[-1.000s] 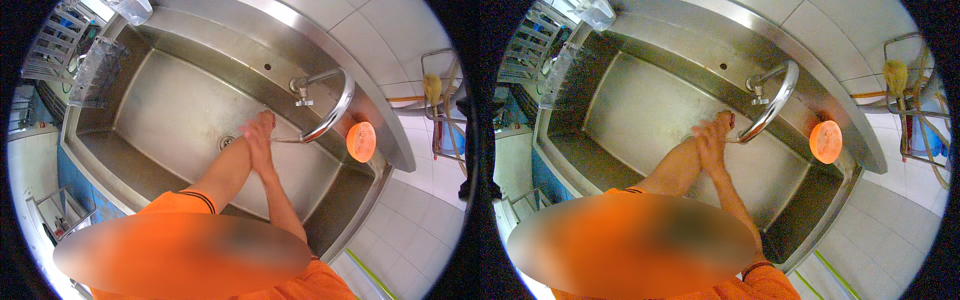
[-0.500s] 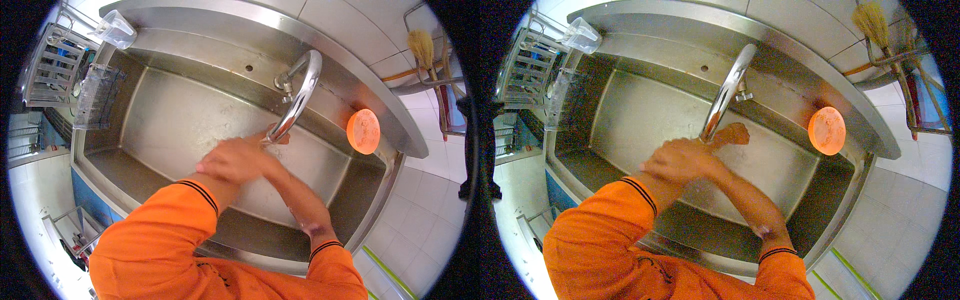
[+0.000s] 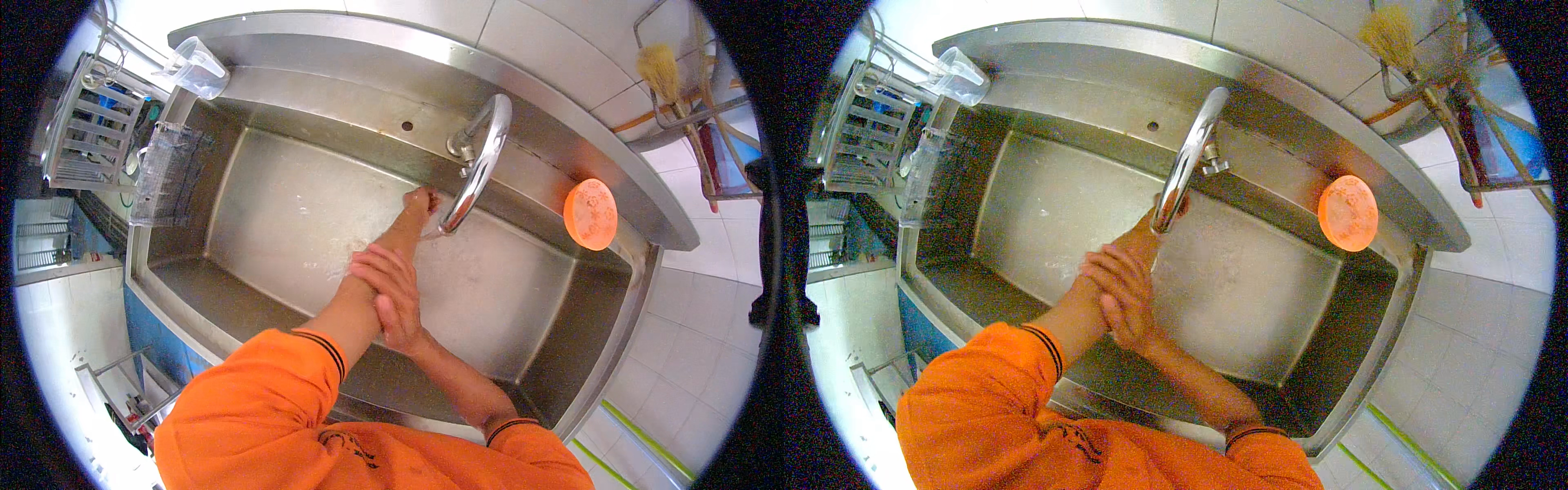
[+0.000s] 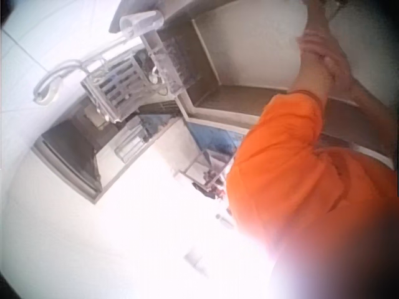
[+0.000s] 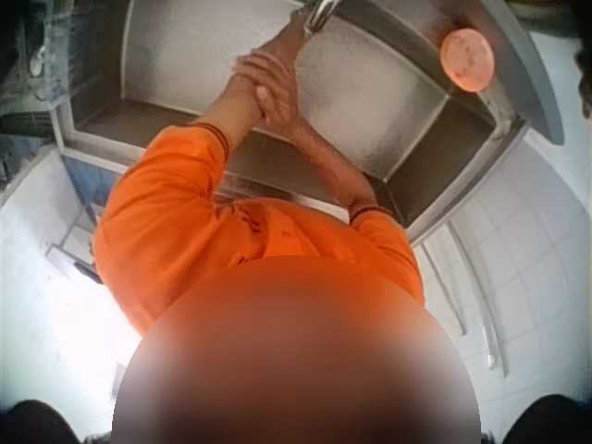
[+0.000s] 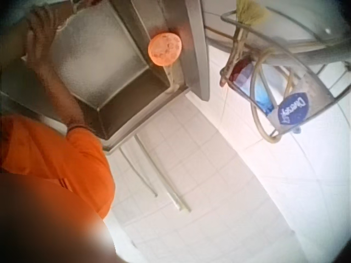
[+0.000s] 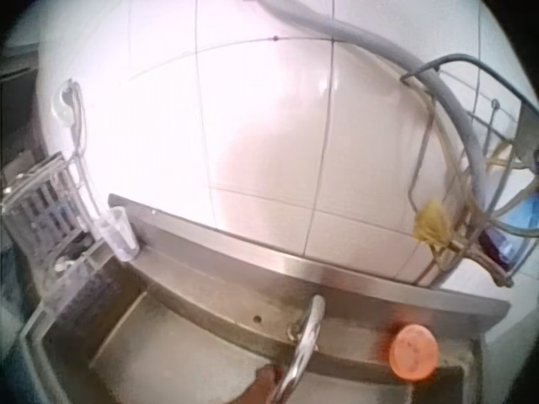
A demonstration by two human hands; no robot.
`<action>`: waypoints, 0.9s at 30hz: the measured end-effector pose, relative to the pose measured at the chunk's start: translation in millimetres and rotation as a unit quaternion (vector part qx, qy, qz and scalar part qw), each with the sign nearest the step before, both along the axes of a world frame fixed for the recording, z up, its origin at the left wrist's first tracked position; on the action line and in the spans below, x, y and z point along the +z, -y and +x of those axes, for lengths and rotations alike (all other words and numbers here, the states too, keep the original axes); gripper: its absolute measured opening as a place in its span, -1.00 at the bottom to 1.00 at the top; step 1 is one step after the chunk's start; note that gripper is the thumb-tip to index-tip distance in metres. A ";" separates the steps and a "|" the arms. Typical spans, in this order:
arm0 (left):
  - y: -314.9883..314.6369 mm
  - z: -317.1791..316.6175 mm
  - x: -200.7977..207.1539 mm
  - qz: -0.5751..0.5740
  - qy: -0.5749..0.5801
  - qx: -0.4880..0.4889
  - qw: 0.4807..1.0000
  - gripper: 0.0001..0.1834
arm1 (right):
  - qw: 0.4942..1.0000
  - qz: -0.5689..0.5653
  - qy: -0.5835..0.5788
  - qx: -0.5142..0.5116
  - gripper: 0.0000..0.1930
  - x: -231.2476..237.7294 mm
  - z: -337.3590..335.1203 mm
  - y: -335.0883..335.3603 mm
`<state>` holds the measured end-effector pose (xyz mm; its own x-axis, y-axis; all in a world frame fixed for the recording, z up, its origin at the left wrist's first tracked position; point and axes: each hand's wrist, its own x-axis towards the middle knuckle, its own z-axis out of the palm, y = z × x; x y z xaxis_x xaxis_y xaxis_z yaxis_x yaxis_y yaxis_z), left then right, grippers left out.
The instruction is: The person secures a dough hook on a stand mixer using clear tape, wrapping it around the hook and the mixer head multiple times. They then walk to a sink, wash their hands, and dry them with a cloth.
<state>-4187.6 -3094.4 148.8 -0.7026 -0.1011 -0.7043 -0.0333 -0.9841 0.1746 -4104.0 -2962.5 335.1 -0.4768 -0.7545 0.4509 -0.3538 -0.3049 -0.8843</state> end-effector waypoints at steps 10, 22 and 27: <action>-72.5 56.0 32.9 -0.261 0.186 0.027 0.947 -0.43 | 0.816 0.248 0.514 -0.091 -0.66 -191.6 -75.7 25.2; -37.3 60.8 73.4 -0.081 -0.132 0.225 0.962 -0.64 | 0.835 0.124 0.479 -0.242 -0.83 -187.3 -65.7 78.6; -4.3 57.6 61.2 -0.026 -0.114 -0.034 0.993 -0.75 | 0.891 0.011 0.417 -0.178 -0.76 -139.4 -49.6 50.1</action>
<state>-4130.0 -3090.2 209.9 -0.8500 -0.0795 -0.5207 -0.0535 -0.9704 0.2354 -4153.6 -3012.6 195.7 -0.8497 -0.4936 -0.1853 0.3584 -0.2830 -0.8896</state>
